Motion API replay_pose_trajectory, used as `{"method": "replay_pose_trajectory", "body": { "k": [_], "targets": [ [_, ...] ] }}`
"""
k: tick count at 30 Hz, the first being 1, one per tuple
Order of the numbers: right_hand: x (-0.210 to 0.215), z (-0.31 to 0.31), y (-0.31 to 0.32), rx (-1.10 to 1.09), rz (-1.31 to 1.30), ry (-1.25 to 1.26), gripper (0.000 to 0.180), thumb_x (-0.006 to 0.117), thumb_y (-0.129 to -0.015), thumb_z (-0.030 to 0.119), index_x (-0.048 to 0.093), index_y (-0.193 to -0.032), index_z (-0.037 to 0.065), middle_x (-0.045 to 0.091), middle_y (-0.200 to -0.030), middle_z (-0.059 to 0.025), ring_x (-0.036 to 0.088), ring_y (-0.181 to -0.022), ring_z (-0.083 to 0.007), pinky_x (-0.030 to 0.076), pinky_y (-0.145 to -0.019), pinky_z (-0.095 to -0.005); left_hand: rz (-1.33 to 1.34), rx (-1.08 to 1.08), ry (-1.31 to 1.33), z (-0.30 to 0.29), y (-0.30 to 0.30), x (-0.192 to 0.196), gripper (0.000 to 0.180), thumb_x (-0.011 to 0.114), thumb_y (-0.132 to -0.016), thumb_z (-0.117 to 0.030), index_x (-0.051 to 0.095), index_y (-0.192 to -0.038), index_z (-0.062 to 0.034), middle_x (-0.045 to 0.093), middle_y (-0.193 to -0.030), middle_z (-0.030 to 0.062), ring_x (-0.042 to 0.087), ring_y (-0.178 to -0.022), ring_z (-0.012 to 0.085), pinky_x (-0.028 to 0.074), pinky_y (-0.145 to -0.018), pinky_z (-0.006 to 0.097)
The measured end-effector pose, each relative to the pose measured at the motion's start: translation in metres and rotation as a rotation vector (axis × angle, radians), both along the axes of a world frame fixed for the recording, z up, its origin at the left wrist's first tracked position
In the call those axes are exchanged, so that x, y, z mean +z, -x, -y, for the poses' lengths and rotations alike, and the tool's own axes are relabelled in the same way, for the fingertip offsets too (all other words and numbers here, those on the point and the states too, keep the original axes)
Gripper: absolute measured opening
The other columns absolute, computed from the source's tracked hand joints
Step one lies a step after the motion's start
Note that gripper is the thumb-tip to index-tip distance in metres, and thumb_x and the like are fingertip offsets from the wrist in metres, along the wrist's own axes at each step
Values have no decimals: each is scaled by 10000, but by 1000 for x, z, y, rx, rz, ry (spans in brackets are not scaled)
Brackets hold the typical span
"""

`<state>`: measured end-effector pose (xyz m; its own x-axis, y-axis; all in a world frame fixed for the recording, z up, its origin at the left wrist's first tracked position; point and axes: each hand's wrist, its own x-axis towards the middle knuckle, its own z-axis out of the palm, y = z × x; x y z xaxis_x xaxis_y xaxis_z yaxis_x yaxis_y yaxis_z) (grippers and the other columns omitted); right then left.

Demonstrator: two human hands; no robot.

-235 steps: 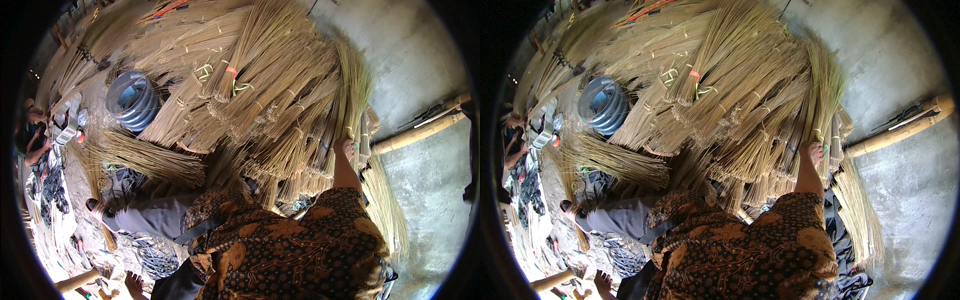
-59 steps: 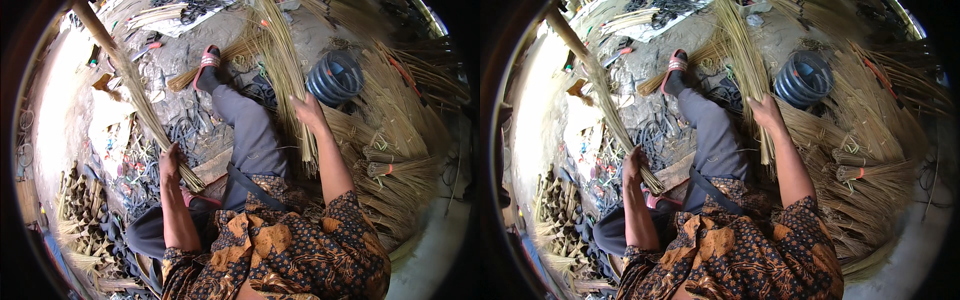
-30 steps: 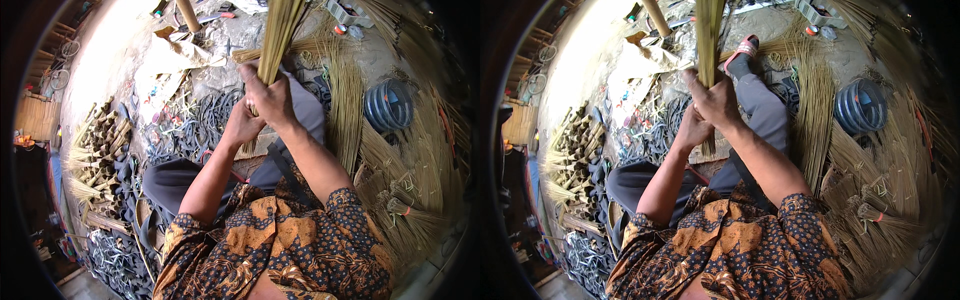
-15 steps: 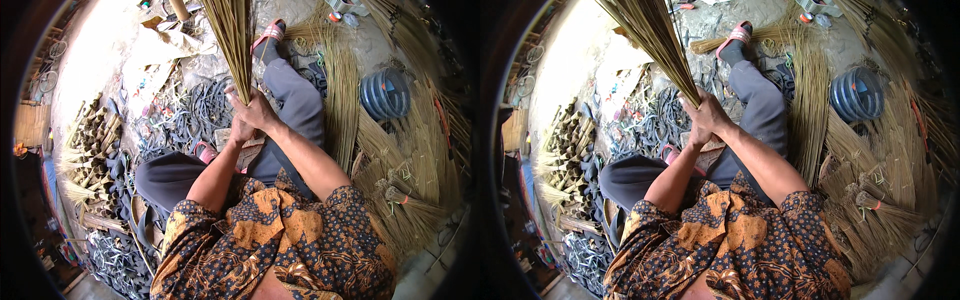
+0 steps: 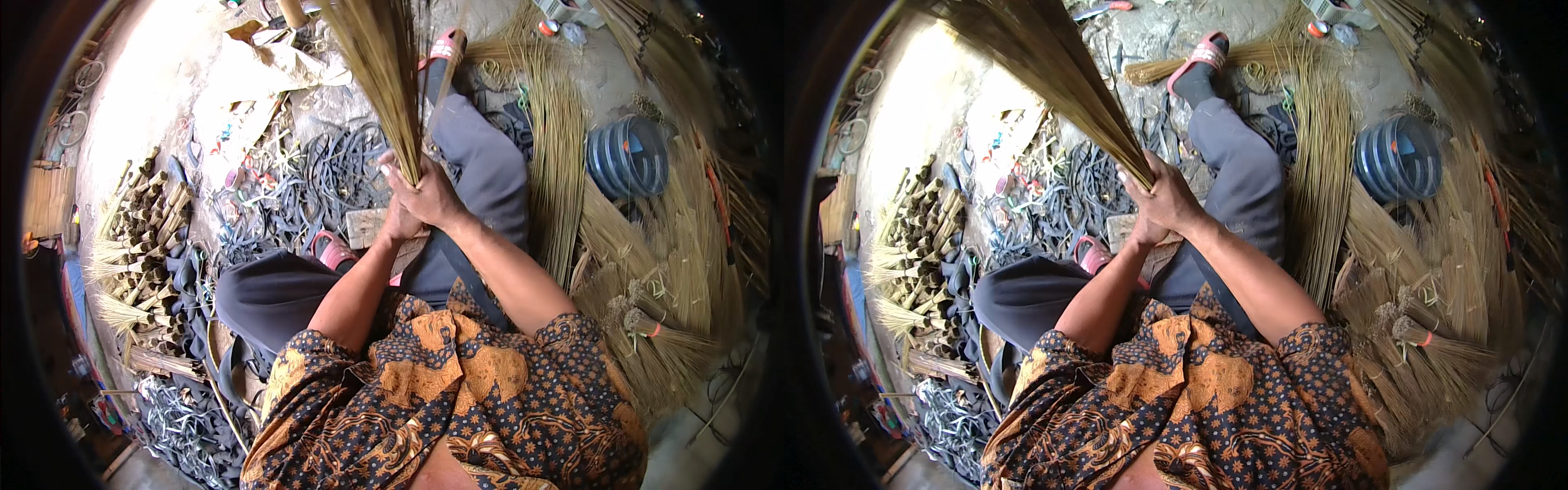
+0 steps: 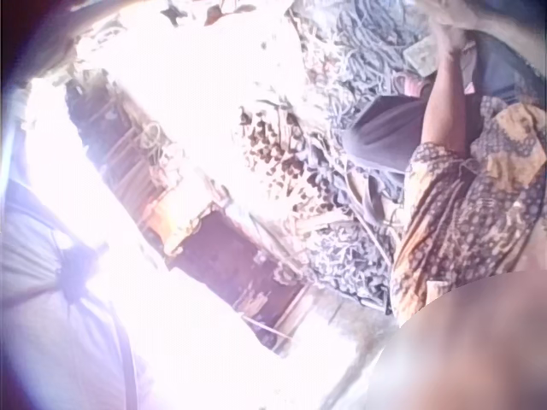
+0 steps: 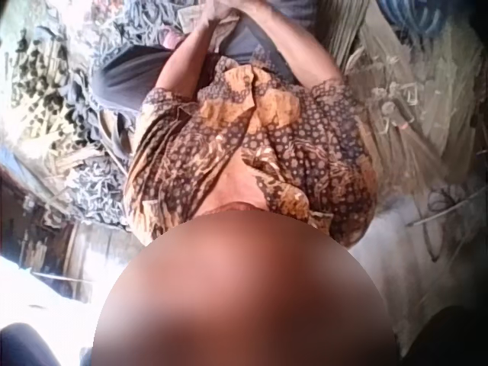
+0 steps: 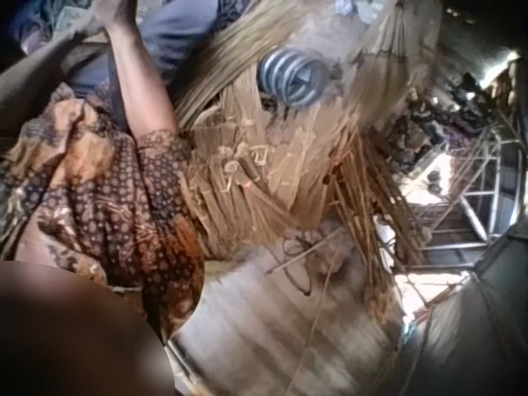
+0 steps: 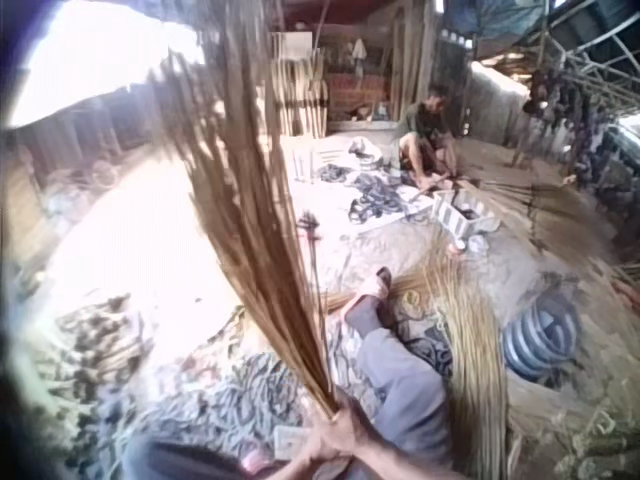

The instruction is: The person gathers bundles of dried broomsticks, aligns them, and ties them with black rubber strips. The person repeats this process for multiple bundles, placing finished brooms aside.

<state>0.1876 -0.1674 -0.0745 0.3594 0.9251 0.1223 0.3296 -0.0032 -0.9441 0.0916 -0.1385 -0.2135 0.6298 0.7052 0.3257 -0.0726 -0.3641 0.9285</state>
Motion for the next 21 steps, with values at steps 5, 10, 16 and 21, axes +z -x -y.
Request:
{"method": "replay_pose_trajectory", "body": {
  "k": [5,10,16,21],
  "targets": [
    [-15,-1,-2,-33,-120,15,220,666,-990,148,675,-1181,39,741,-995,-147,746,-924,-247,584,-787,-375,19,-76,110,-1,-5,2,288,681,-917,-78,671,-1200,-26,742,-1082,115,671,-1031,212,541,-913,383],
    [1,-1,-26,-115,-342,-5,238,659,-1030,191,655,-1223,51,586,-732,20,550,-596,-89,507,-563,-281,-376,-71,385,14,-1,1,252,773,-911,-230,667,-1041,-41,737,-913,103,689,-854,206,552,-801,375],
    [49,4,-77,-101,-668,-299,525,718,-1007,284,533,-1435,41,650,-815,-31,624,-686,-129,561,-729,-319,-448,-263,457,6,2,50,280,790,-881,-231,653,-993,-14,695,-802,90,647,-734,198,530,-704,367],
    [33,18,-46,187,-1093,-69,460,776,-965,251,612,-1318,5,579,-671,-3,606,-584,-118,533,-611,-318,-558,-673,686,-19,-9,115,244,771,-903,-206,631,-986,-24,653,-778,34,642,-732,184,521,-678,343]
  ]
}}
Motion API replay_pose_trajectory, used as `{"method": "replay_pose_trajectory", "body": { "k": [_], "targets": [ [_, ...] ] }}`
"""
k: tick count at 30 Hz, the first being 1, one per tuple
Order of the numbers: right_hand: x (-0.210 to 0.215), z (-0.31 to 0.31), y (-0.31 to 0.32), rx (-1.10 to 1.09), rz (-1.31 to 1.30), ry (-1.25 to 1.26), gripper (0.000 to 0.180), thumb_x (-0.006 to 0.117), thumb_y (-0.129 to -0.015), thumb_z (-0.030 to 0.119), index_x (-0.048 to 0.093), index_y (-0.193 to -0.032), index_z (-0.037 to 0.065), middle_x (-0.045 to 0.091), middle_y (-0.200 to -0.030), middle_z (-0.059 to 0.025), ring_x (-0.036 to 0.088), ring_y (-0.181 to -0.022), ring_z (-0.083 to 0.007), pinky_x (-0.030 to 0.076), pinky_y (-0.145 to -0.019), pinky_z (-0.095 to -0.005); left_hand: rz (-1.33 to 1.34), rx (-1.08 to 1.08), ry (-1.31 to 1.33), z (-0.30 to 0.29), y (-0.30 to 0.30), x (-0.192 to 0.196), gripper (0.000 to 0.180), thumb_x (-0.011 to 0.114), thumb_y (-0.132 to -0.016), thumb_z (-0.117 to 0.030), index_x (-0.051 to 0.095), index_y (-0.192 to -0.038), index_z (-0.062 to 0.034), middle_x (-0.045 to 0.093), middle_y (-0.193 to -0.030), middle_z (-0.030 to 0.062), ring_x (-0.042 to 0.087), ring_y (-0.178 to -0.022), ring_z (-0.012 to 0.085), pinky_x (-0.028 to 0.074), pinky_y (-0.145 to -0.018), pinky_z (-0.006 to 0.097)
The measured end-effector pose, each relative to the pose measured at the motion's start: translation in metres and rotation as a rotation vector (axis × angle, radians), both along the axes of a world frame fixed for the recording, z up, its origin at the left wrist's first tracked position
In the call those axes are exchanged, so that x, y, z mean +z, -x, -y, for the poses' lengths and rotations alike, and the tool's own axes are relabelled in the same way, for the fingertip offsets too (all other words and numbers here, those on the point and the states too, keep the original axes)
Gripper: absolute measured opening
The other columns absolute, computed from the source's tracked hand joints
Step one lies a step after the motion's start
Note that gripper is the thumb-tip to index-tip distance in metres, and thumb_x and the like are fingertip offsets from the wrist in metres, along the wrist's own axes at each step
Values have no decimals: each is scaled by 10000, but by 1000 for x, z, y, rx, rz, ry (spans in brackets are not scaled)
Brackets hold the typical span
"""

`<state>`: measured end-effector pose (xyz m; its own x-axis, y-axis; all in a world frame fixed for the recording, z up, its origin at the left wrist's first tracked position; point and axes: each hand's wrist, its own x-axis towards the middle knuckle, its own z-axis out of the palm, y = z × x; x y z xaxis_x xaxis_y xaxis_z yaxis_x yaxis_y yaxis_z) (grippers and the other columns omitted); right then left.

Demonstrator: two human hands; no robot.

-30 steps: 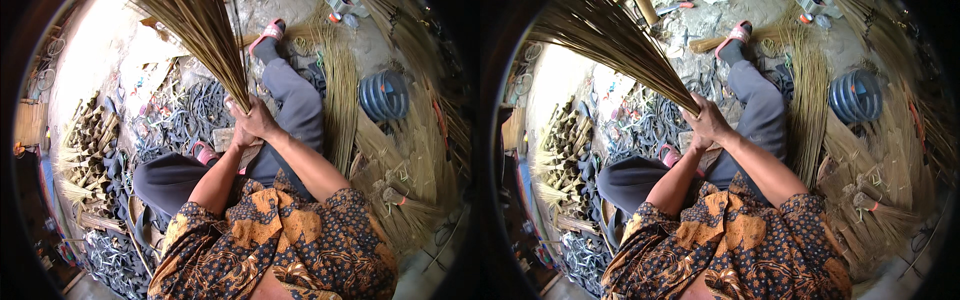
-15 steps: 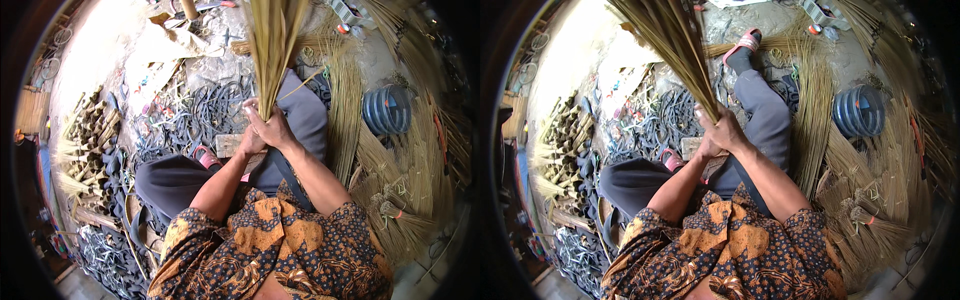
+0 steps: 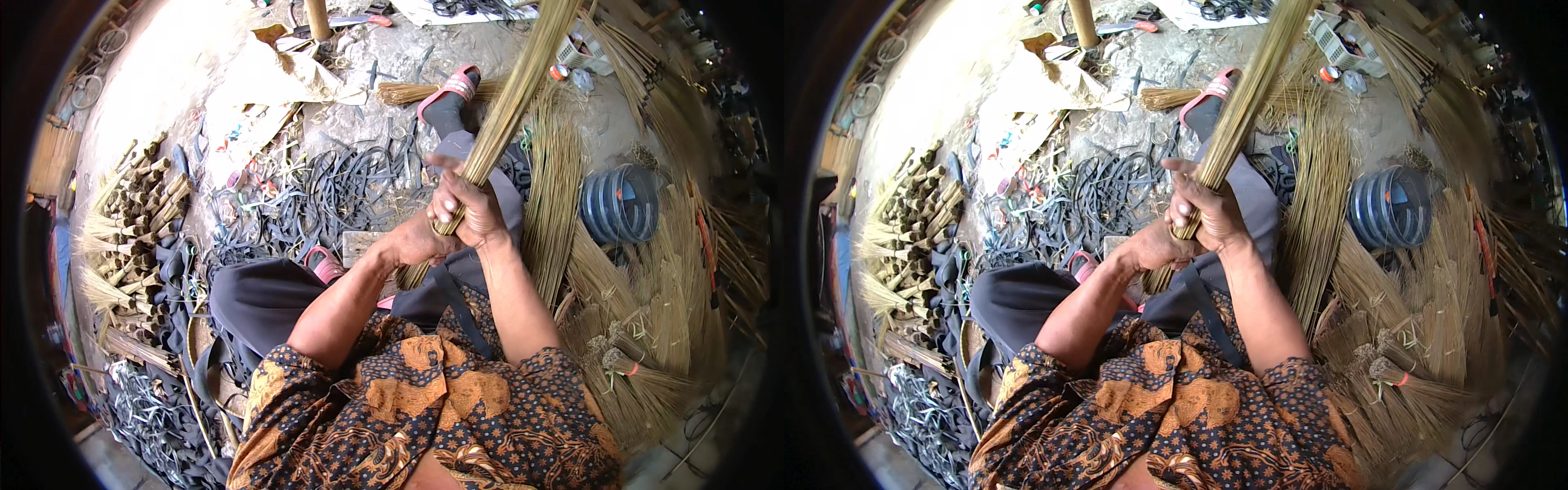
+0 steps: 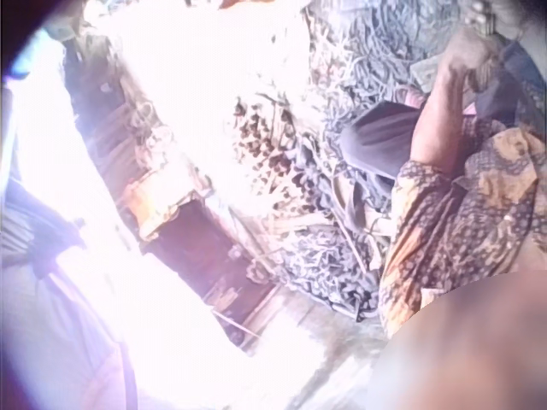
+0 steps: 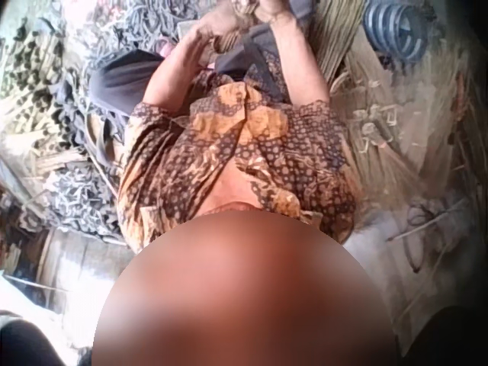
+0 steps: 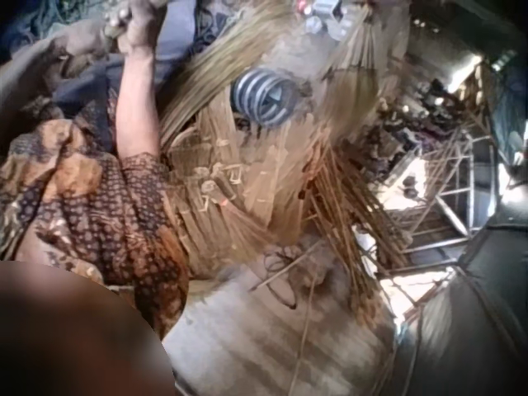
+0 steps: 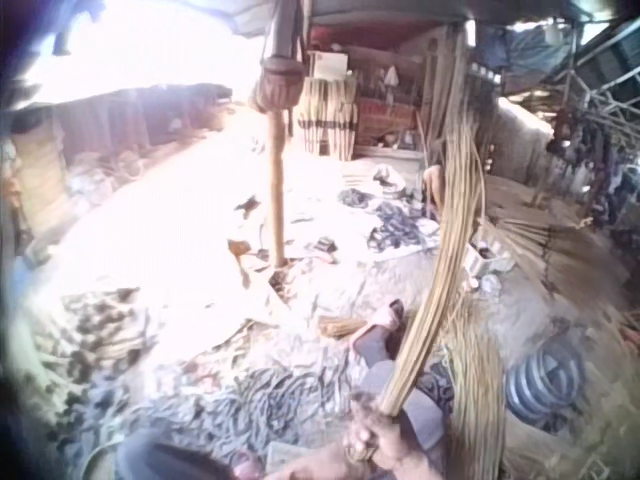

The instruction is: The person gathers bundles of dried broomsticks, aligns them, and ties them with black rubber strips. The person repeats this process for multiple bundles, placing finished brooms aside.

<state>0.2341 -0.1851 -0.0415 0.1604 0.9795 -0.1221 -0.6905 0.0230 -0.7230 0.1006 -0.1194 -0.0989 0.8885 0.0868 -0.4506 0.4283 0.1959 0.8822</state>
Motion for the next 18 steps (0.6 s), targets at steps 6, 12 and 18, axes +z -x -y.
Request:
{"method": "replay_pose_trajectory", "body": {
  "k": [6,12,18],
  "targets": [
    [4,-19,21,-304,102,210,231,754,-985,230,682,-1094,39,508,-613,31,529,-506,-93,466,-484,-280,106,557,-608,34,9,22,232,752,-911,-154,622,-1083,-66,645,-755,27,619,-601,142,462,-526,301],
    [6,-27,25,-217,-26,270,217,762,-981,264,676,-1049,77,484,-601,32,513,-481,-99,478,-475,-299,-5,364,-115,16,24,33,240,772,-906,-184,641,-1029,-25,645,-722,18,604,-603,123,487,-556,311],
    [-6,-42,28,-219,-25,207,397,753,-981,352,652,-1275,105,466,-636,45,496,-518,-98,445,-482,-285,56,332,-236,0,32,43,325,752,-883,-246,634,-1073,-11,702,-826,150,695,-683,199,550,-654,386]
  ]
}}
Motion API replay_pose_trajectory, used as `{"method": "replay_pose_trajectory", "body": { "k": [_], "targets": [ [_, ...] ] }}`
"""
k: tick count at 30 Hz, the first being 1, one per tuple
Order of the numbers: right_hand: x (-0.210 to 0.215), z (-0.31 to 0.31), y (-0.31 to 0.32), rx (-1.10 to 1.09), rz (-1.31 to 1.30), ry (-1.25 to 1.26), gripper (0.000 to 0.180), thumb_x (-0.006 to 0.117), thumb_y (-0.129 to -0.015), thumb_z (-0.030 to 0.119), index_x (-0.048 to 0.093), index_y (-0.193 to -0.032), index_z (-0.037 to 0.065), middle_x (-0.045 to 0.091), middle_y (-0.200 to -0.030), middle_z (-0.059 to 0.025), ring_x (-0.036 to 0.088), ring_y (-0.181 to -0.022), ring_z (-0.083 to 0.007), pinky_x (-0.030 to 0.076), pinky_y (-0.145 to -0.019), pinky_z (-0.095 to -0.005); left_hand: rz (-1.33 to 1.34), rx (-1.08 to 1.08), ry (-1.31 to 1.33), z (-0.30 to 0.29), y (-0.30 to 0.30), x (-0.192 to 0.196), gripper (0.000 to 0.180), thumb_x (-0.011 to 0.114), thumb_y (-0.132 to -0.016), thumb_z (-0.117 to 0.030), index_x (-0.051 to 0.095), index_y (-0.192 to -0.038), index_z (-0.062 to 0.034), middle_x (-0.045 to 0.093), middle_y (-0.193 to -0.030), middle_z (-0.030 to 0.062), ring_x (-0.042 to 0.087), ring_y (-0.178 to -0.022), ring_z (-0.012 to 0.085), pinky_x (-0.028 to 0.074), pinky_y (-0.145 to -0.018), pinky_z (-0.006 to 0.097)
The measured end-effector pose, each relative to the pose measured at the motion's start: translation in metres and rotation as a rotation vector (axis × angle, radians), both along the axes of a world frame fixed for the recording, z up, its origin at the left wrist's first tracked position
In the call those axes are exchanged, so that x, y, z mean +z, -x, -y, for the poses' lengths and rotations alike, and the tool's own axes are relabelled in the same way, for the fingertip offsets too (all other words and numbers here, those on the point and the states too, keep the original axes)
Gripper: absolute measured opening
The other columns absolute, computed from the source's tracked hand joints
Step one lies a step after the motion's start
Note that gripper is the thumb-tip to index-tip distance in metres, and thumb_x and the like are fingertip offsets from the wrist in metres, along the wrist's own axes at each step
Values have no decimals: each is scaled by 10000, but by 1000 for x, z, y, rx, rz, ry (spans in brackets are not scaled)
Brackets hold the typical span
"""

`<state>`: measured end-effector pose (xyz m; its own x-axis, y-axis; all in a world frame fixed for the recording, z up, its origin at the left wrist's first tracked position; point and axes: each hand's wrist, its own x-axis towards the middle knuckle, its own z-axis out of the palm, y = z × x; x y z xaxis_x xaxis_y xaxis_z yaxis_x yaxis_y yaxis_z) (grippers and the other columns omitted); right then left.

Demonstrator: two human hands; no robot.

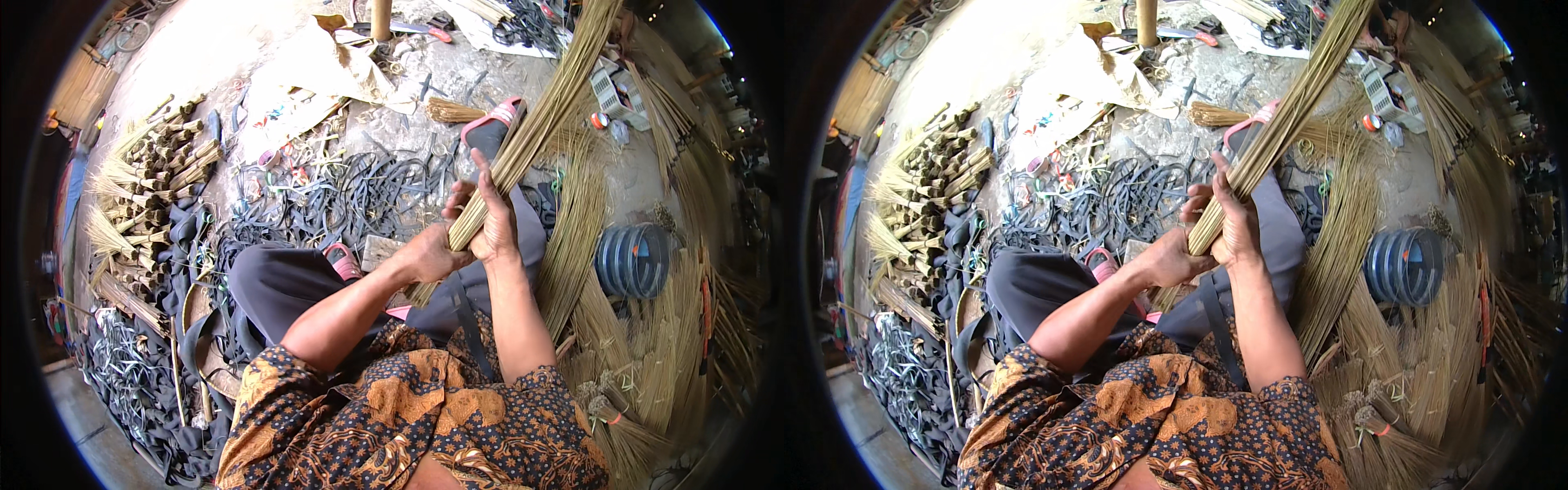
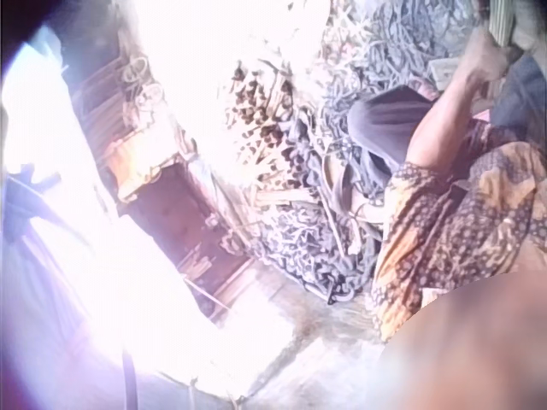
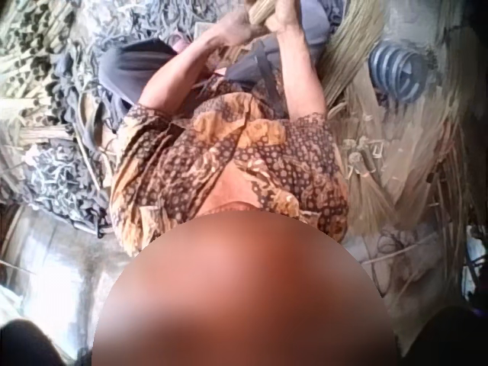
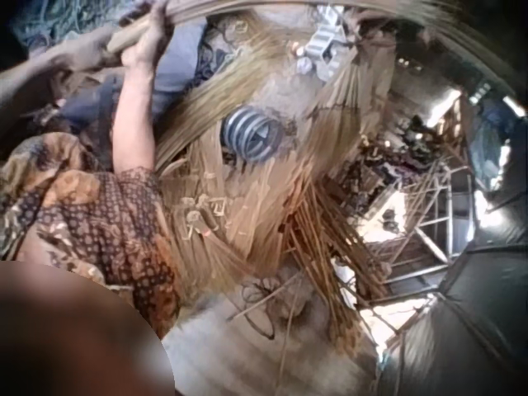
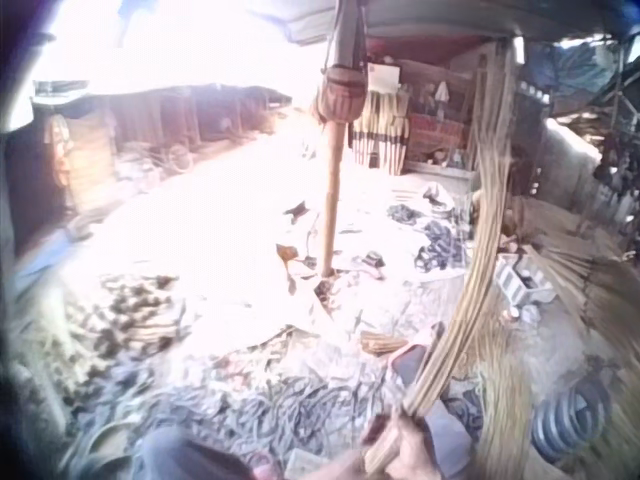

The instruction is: The person gathers bundles of dried broomsticks, aligns them, and ties them with black rubber strips. The person repeats this process for multiple bundles, placing finished brooms aside.

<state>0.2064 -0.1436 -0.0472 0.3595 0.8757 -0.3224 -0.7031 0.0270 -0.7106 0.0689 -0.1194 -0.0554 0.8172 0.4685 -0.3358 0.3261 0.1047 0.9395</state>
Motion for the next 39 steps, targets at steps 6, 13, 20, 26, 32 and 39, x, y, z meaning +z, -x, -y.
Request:
{"method": "replay_pose_trajectory", "body": {
  "k": [6,13,20,26,32,39],
  "targets": [
    [13,-31,7,-57,-26,2,232,716,-1013,288,691,-1182,131,410,-595,65,430,-463,-81,425,-468,-291,-228,187,-407,-20,6,9,366,713,-868,-252,612,-1090,21,710,-958,319,689,-962,497,559,-842,539],
    [-14,-86,-17,142,117,-292,981,606,-960,665,325,-1544,-70,653,-1180,-189,698,-1001,-240,589,-860,-366,-271,195,-324,-109,40,57,280,731,-996,-263,646,-1127,-30,650,-740,30,561,-626,110,499,-601,337],
    [-172,-102,-71,158,548,611,267,641,-1033,336,684,-1067,74,693,-799,-15,600,-607,-51,434,-468,-218,-291,354,-359,-156,72,85,310,747,-961,-265,638,-1090,-5,610,-704,60,547,-638,148,484,-628,350],
    [-314,-143,-64,297,938,901,445,703,-903,473,796,-1019,54,779,-999,-205,753,-927,-364,564,-864,-440,-353,553,-333,-165,83,92,265,770,-927,-193,641,-1052,3,623,-720,20,553,-674,95,496,-643,304],
    [-383,-186,-72,337,1014,1069,368,759,-871,444,807,-982,96,782,-1030,-192,751,-988,-367,570,-898,-438,-374,567,-309,-169,89,89,311,784,-933,-188,662,-1145,5,684,-776,55,580,-701,86,529,-689,300],
    [-370,-179,-67,275,912,992,251,775,-882,321,756,-898,72,720,-699,-91,650,-518,-168,517,-489,-323,-347,572,-287,-171,91,86,297,767,-943,-196,667,-1150,-10,672,-765,84,598,-700,113,532,-688,326]
  ]
}}
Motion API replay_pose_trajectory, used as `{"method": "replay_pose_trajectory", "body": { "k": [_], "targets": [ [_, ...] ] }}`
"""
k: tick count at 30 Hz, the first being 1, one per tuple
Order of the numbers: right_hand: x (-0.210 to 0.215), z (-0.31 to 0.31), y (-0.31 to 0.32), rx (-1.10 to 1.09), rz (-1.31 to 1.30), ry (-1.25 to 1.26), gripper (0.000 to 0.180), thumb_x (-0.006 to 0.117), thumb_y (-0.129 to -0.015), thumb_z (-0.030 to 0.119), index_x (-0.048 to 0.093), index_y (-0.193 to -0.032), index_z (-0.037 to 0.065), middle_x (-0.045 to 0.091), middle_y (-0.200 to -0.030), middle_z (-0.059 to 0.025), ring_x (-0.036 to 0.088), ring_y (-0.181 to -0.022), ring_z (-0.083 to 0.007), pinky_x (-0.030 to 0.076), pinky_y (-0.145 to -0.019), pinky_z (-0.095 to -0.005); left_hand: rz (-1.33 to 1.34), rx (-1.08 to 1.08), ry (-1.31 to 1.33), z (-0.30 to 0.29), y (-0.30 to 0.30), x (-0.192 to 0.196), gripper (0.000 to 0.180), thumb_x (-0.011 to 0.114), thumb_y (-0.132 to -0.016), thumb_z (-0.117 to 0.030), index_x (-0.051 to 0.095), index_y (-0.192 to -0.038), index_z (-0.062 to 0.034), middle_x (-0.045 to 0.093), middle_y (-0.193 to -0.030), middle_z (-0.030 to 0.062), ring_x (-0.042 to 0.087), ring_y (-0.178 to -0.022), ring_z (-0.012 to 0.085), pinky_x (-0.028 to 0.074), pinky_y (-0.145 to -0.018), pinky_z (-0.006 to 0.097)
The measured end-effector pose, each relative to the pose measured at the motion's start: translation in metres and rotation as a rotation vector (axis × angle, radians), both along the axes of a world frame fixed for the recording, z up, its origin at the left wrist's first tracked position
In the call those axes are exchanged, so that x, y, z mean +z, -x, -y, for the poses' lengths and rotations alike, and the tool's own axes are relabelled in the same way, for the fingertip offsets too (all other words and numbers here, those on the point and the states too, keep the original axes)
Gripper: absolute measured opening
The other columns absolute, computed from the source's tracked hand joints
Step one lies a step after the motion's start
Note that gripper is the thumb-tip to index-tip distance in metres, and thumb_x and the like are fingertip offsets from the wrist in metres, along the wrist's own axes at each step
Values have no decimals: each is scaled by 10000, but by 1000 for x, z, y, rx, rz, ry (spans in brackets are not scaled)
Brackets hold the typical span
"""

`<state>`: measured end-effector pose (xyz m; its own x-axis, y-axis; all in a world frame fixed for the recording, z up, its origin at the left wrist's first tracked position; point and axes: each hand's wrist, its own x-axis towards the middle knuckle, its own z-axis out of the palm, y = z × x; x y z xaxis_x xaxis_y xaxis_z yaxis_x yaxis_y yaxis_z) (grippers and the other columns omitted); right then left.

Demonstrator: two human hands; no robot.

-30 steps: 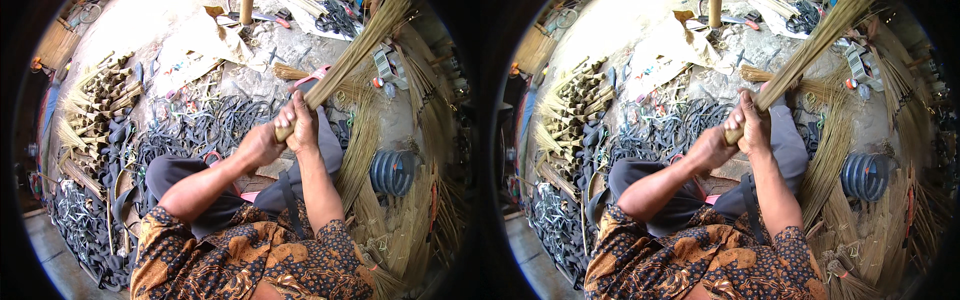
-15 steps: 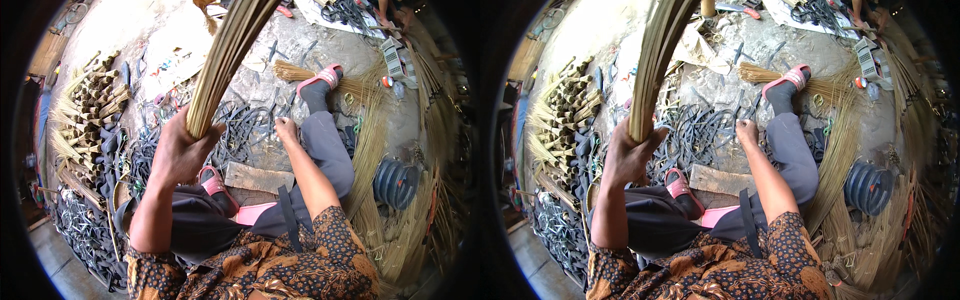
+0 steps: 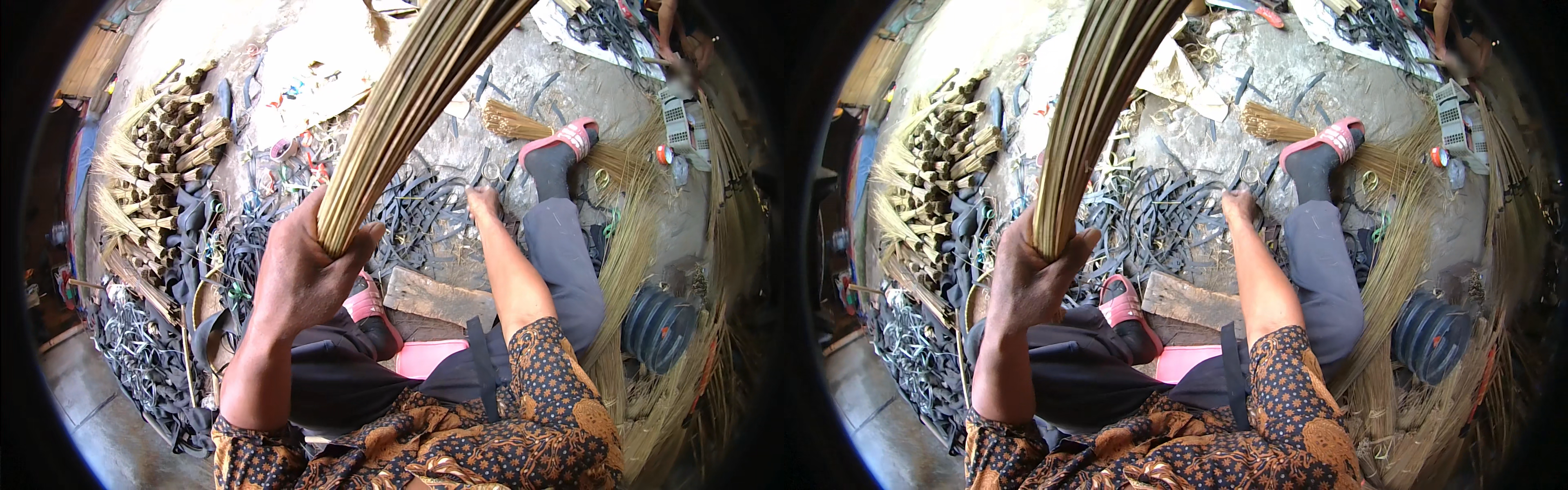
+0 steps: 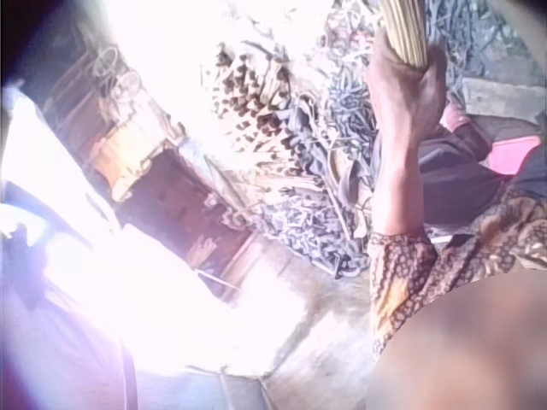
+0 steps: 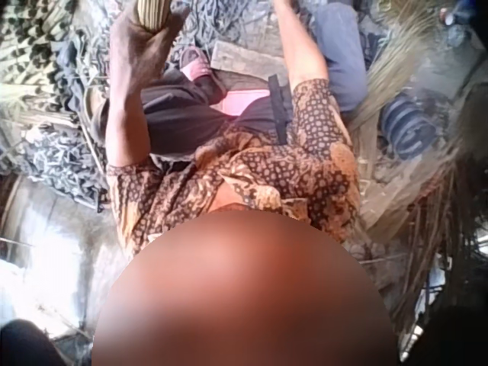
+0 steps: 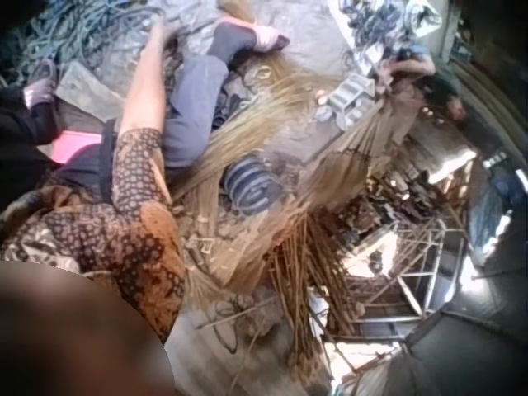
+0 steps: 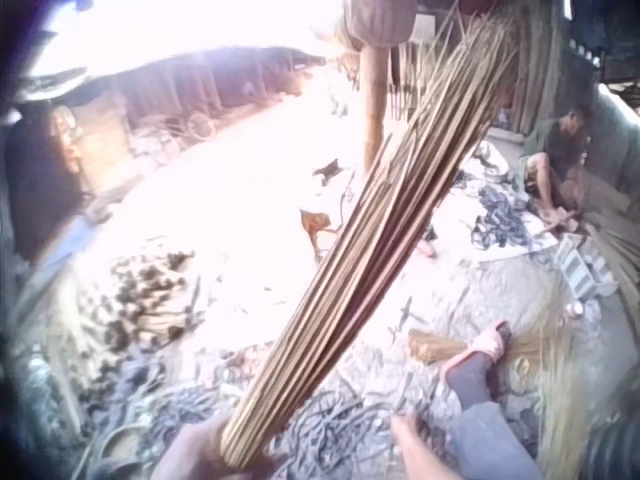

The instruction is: The person gathers bundles of dried broomsticks, aligns them, and ties them with black rubber strips. The person repeats this process for multiple bundles, placing finished brooms aside.

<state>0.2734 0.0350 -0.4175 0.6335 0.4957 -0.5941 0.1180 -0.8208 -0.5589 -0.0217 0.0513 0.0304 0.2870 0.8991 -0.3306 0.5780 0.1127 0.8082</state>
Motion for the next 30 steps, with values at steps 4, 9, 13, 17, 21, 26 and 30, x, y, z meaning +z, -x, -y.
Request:
{"method": "replay_pose_trajectory", "body": {
  "k": [4,9,13,17,21,26,30],
  "targets": [
    [12,-2,2,162,3,173,290,750,-902,349,736,-869,61,698,-658,-84,641,-510,-168,519,-481,-333,14,27,4,9,5,0,291,774,-942,-227,667,-1120,-23,669,-769,89,603,-709,123,534,-697,336],
    [-1,-6,15,164,165,109,258,753,-883,310,715,-839,59,714,-677,-85,636,-511,-179,486,-479,-342,-23,-2,-123,12,12,1,312,759,-944,-263,657,-1113,-20,672,-762,137,653,-679,246,542,-708,377],
    [38,8,15,-30,-384,-540,169,580,-928,74,644,-1077,27,695,-807,-73,645,-706,-152,530,-704,-316,-124,4,-68,6,14,2,316,734,-959,-297,641,-1080,-20,672,-748,170,699,-705,300,541,-692,408],
    [127,31,12,-167,-657,-636,237,583,-988,84,536,-1204,0,563,-799,-31,573,-695,-98,546,-712,-344,-146,-19,-143,4,13,1,324,743,-939,-285,639,-1089,-18,704,-808,226,723,-811,408,541,-743,471],
    [216,69,25,330,97,-501,260,595,-1043,239,604,-1179,18,674,-828,-95,627,-680,-164,499,-649,-349,-156,-48,-204,11,15,-2,310,741,-933,-276,637,-1097,-34,717,-861,250,710,-869,452,534,-767,529],
    [342,123,57,702,156,-531,221,565,-1088,244,632,-1169,50,673,-775,-98,629,-682,-152,513,-628,-362,-255,-131,-321,17,18,-15,300,745,-930,-304,636,-1076,-65,728,-884,234,712,-863,448,539,-772,545],
    [404,142,106,603,-260,-844,235,514,-1122,249,643,-1110,54,577,-714,-4,542,-636,-67,444,-561,-255,-319,-189,-427,24,13,-27,308,736,-934,-341,633,-1050,-75,718,-837,231,714,-835,446,546,-738,557]
  ]
}}
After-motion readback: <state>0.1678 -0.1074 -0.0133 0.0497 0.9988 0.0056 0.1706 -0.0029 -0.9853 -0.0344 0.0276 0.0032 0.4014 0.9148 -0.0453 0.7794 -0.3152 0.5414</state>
